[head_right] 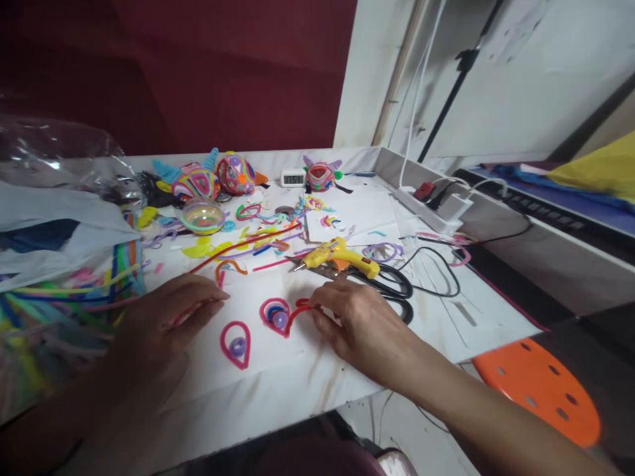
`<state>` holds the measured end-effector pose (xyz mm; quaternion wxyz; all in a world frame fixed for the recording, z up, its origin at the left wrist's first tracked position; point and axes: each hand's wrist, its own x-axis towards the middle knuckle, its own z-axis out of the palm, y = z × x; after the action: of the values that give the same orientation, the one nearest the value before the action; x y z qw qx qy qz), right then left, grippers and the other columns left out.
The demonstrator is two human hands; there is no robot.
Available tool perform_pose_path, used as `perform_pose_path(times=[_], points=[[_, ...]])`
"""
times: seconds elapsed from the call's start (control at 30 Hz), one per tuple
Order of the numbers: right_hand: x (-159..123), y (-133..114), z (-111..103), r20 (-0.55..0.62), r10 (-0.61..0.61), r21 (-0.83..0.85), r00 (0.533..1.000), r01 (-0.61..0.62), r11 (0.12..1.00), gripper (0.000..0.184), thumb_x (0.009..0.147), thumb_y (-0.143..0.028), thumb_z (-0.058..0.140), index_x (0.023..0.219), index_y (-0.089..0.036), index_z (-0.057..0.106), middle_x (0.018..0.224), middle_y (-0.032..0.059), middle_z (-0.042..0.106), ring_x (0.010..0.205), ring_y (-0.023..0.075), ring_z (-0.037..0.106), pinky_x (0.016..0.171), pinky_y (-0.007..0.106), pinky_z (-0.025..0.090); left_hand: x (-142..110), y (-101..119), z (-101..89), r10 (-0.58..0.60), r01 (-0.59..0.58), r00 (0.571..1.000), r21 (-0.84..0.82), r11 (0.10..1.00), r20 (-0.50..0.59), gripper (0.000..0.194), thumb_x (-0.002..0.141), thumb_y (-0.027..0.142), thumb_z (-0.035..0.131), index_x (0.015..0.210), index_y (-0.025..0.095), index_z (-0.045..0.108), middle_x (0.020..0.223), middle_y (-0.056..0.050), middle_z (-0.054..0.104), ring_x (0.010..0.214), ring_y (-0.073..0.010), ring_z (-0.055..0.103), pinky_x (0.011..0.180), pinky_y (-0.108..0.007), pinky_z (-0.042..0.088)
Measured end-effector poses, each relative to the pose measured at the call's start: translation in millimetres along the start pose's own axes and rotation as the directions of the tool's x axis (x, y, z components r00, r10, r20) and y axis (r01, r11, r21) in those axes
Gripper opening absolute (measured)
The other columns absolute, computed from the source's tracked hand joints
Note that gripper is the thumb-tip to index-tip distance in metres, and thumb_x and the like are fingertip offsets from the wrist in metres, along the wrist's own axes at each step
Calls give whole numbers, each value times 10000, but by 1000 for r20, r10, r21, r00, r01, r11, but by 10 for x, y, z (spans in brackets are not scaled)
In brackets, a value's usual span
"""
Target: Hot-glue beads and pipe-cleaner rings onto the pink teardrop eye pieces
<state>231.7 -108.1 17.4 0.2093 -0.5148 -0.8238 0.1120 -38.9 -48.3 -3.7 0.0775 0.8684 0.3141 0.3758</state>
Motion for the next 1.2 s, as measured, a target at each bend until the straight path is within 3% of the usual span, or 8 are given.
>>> perform_pose_path(times=[0.1, 0.2, 0.4, 0.57, 0.87, 1.07, 1.13, 1.2], points=[[29, -118, 24, -80, -49, -44, 996, 46, 998, 198, 916, -210, 448, 901, -185, 644, 749, 55, 626, 645, 155, 569, 582, 269, 417, 37, 205, -48, -130, 140, 987, -106, 984, 90, 127, 890, 246, 550, 866, 201, 666, 813, 11, 687, 736, -118, 638, 654, -203, 494], [82, -257, 46, -113, -139, -138, 984, 124, 983, 216, 925, -217, 436, 833, -173, 627, 712, 61, 605, 646, 168, 552, 583, 284, 414, 82, 385, -84, -262, 302, 943, -197, 933, 206, 125, 855, 307, 598, 883, 225, 688, 716, 45, 680, 569, -88, 593, 484, -175, 425], [179, -448, 63, -161, -252, -215, 954, 215, 953, 248, 936, -213, 449, 768, -159, 624, 673, 43, 573, 626, 164, 511, 569, 287, 387, 188, 598, -117, -334, 428, 863, -197, 882, 378, 143, 838, 266, 571, 767, 199, 676, 573, 67, 575, 478, -64, 463, 467, -165, 339], [160, -465, 40, -148, -218, -109, 965, 203, 973, 221, 931, -190, 460, 794, -151, 628, 737, 53, 569, 687, 169, 508, 597, 286, 388, 206, 592, -108, -338, 432, 853, -175, 885, 397, 224, 860, 209, 513, 672, 170, 629, 516, 74, 467, 489, -56, 412, 497, -170, 298], [31, -470, -15, -144, -255, -47, 956, 251, 967, 143, 933, -148, 445, 855, -162, 564, 859, 64, 595, 850, 193, 507, 808, 356, 388, 201, 562, -82, -382, 526, 783, -194, 828, 491, 226, 845, 227, 498, 669, 173, 629, 524, 67, 514, 493, -63, 424, 476, -182, 269], [-47, -490, 196, -216, -249, -128, 944, 225, 966, 167, 928, -126, 442, 814, -162, 559, 643, 6, 519, 595, 145, 447, 585, 288, 337, 138, 576, -51, -479, 650, 704, -204, 732, 525, 212, 821, 215, 503, 648, 172, 617, 526, 63, 553, 466, -58, 449, 444, -170, 279], [-29, -489, 264, -223, -214, -134, 951, 188, 973, 187, 924, -141, 450, 783, -162, 571, 616, 5, 515, 562, 139, 450, 554, 281, 324, 115, 520, -54, -461, 688, 672, -256, 680, 580, 219, 850, 240, 481, 698, 163, 617, 592, 45, 611, 463, -57, 479, 447, -166, 318], [8, -483, 310, -202, -181, -113, 963, 161, 981, 190, 921, -161, 456, 791, -156, 596, 609, 12, 542, 541, 137, 478, 534, 271, 330, 85, 415, -70, -374, 667, 676, -312, 676, 635, 251, 883, 270, 457, 737, 148, 621, 615, 30, 621, 456, -55, 488, 458, -169, 345]])
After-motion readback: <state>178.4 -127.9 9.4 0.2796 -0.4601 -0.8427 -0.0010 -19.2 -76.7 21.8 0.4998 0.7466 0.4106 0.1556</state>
